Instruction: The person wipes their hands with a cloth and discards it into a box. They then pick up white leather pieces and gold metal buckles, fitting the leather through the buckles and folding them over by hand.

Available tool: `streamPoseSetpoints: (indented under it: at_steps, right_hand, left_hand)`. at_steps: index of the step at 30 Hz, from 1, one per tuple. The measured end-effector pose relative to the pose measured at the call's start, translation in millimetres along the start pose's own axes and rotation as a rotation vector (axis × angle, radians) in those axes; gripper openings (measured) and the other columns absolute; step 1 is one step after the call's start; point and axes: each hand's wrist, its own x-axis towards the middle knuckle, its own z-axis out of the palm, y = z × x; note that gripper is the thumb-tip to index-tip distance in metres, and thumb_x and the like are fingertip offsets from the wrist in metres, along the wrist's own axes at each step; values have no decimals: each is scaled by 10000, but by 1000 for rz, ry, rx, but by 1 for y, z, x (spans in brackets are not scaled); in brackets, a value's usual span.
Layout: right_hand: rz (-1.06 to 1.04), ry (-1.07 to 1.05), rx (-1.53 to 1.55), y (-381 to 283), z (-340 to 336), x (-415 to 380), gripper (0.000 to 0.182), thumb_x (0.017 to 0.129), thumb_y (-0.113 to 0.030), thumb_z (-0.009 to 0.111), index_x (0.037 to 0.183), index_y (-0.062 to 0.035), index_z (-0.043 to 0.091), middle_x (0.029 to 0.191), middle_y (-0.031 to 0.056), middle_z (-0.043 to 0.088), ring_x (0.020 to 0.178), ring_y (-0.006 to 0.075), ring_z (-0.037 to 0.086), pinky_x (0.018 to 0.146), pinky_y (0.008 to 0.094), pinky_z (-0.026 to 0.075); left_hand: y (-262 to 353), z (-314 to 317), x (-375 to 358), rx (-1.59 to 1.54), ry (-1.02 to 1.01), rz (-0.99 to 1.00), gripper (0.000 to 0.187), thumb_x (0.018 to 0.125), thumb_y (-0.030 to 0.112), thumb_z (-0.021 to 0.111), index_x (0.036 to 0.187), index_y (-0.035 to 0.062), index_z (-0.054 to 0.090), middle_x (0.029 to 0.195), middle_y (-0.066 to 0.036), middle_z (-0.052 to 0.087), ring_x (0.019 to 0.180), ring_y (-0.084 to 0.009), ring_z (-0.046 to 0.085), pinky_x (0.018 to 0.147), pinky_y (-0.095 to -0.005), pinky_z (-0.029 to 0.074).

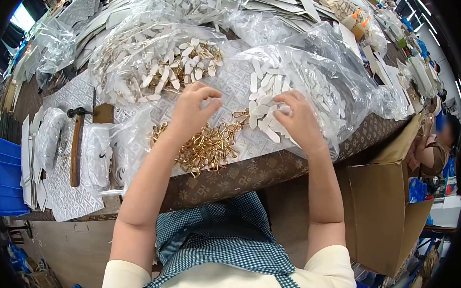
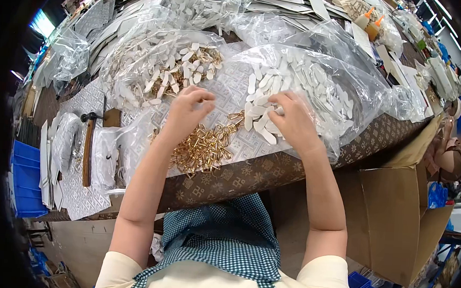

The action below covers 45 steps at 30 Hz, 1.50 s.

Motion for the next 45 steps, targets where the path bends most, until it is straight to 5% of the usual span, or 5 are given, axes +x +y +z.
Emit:
streamPoseSetpoints:
  at_steps: [6, 11, 15, 23, 45]
  right_hand:
    - [150, -106, 82, -4, 2, -16, 213, 860, -121, 672, 1058, -45, 662, 1113, 91, 607, 1069, 260, 587, 832, 338, 520]
    - [-62, 103, -132, 2, 9, -21, 140, 874, -129, 660, 953, -21, 620, 1003, 97, 631, 848, 291, 628, 732, 368, 503]
    - [-32, 265, 56, -11, 20, -24, 104, 905, -89, 651, 940, -15, 588, 874, 80, 669, 743, 203, 658, 704, 314, 520]
    - [136, 159, 713, -70, 50, -37, 126, 898, -17, 659, 981, -3, 565, 874, 37, 616, 780, 59, 589, 663, 218, 498]
    - [365, 44, 1127, -101, 68, -28, 149, 899, -24, 606, 1026, -35, 530, 830, 8, 609, 596, 18, 512, 496, 178, 415]
  left_hand:
    - [26, 42, 4, 266, -186, 92, 195, 773, 221, 743, 917, 92, 714, 1038, -82, 629, 1073, -273, 555, 917, -413, 443]
    - [21, 36, 0, 246, -101, 68, 178, 784, 169, 718, 906, 49, 669, 948, -107, 635, 990, -311, 583, 892, -399, 466]
    - [29, 6, -16, -493, -104, -370, 135, 892, 41, 667, 1016, -1, 636, 919, -40, 646, 808, -113, 641, 728, -264, 509]
    - [12, -4, -37, -1260, -105, -358, 189, 944, 56, 609, 1126, 7, 622, 908, -51, 651, 783, -140, 623, 743, -300, 555]
    - [19, 0, -44, -1279, -181, -323, 180, 930, 133, 674, 1045, -6, 672, 909, -56, 687, 819, -115, 653, 730, -252, 554]
